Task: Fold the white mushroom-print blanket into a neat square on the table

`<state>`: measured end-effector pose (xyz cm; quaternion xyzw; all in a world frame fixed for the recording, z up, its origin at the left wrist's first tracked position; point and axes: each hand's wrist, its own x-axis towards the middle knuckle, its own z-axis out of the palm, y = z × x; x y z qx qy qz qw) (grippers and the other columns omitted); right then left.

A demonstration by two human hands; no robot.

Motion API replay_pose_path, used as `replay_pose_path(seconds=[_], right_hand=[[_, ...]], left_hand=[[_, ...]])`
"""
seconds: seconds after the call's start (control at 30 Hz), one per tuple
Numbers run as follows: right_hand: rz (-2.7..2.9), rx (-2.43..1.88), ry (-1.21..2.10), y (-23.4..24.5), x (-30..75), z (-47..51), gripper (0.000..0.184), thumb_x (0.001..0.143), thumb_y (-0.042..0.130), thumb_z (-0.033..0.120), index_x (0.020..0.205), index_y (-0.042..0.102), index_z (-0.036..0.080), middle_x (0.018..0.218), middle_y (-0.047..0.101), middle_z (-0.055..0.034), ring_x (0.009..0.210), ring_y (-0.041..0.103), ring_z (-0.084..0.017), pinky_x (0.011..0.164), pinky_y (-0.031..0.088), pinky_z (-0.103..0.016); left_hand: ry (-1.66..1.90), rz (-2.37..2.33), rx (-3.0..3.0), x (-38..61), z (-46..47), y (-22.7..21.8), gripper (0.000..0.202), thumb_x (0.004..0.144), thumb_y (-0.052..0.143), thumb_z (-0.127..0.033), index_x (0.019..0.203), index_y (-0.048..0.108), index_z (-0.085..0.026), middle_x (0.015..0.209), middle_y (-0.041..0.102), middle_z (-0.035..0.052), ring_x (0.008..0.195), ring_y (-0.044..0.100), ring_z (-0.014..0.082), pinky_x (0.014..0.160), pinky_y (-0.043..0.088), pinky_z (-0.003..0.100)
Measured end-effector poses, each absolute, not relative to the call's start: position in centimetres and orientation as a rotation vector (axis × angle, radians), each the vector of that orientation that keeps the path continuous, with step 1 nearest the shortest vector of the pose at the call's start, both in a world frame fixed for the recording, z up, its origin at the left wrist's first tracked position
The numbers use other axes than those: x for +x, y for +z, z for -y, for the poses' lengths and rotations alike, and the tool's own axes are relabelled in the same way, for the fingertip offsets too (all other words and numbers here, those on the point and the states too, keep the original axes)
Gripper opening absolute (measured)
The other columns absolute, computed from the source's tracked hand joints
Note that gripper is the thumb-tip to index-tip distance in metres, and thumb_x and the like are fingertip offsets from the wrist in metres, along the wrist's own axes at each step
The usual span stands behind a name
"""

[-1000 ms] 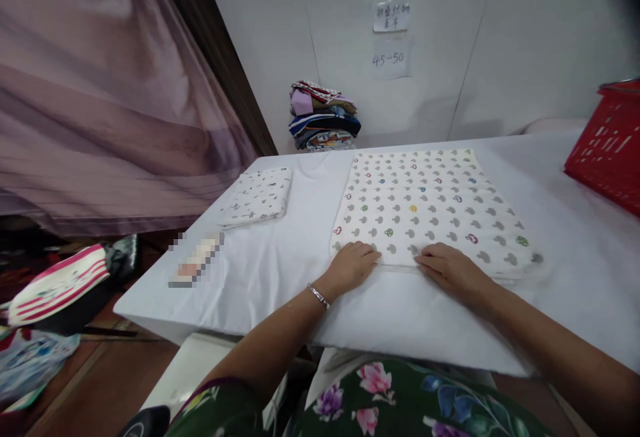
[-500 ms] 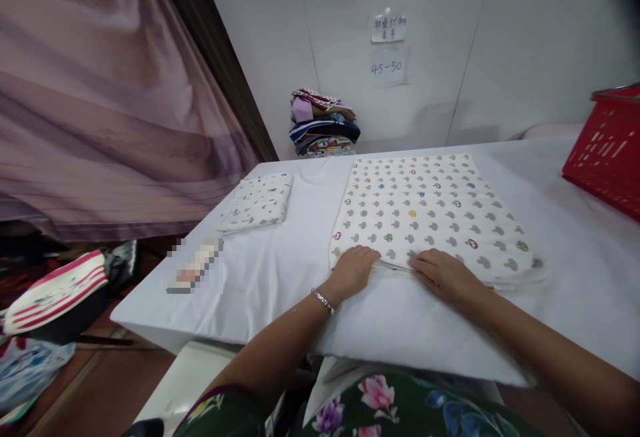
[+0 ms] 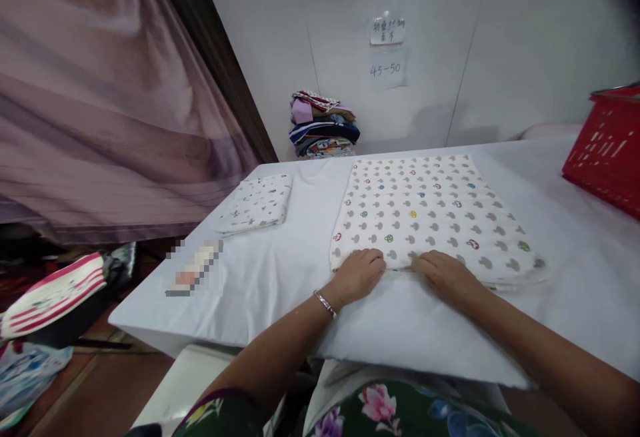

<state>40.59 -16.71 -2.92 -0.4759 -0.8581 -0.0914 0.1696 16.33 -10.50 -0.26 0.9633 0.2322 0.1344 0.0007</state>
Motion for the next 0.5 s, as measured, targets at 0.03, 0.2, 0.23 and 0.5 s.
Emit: replay_pose_path(seconds=[0.03, 0.2, 0.23, 0.5], right_hand=[[2.44, -1.351, -0.255, -2.8, 40.5, 16.7, 0.028, 0.081, 0.037, 0.005, 0.095, 0.057, 0.018, 0.081, 0.059, -0.0052, 0.073, 0.051, -0.017, 0.062, 0.037, -0.028], [2.416, -1.321, -0.247, -2.2, 40.3, 16.9, 0.026, 0.082, 0.037, 0.004, 0.093, 0.057, 0.018, 0.078, 0.057, -0.0039, 0.072, 0.05, -0.016, 0.062, 0.036, -0.027], [2.415, -1.317, -0.249, -2.1, 40.2, 16.9, 0.025, 0.083, 0.037, 0.005, 0.094, 0.056, 0.017, 0.079, 0.058, -0.004, 0.072, 0.05, -0.016, 0.062, 0.037, -0.027], [2.414, -1.328, -0.211, -2.1, 40.1, 17.1, 0.021, 0.086, 0.039, 0.01, 0.092, 0.057, 0.017, 0.082, 0.059, -0.0063, 0.075, 0.053, -0.018, 0.064, 0.04, -0.03]], left_hand=[[0.41, -0.75, 3.022, 16.5, 10.5, -0.2, 0.017, 0.091, 0.037, -0.021, 0.092, 0.053, -0.018, 0.104, 0.055, 0.0046, 0.086, 0.05, 0.0158, 0.076, 0.04, 0.029], [0.398, -0.799, 3.016, 17.0, 10.6, 0.0, 0.016, 0.091, 0.039, -0.024, 0.094, 0.054, -0.019, 0.104, 0.055, 0.0041, 0.085, 0.05, 0.0158, 0.073, 0.039, 0.029], [0.403, -0.806, 3.023, 17.0, 10.6, -0.1, 0.015, 0.091, 0.04, -0.024, 0.095, 0.053, -0.019, 0.103, 0.055, 0.0041, 0.085, 0.05, 0.0158, 0.073, 0.039, 0.029], [0.369, -0.841, 3.138, 17.2, 10.2, -1.1, 0.012, 0.091, 0.04, -0.017, 0.088, 0.052, -0.018, 0.086, 0.055, 0.003, 0.082, 0.048, 0.0169, 0.072, 0.038, 0.031]])
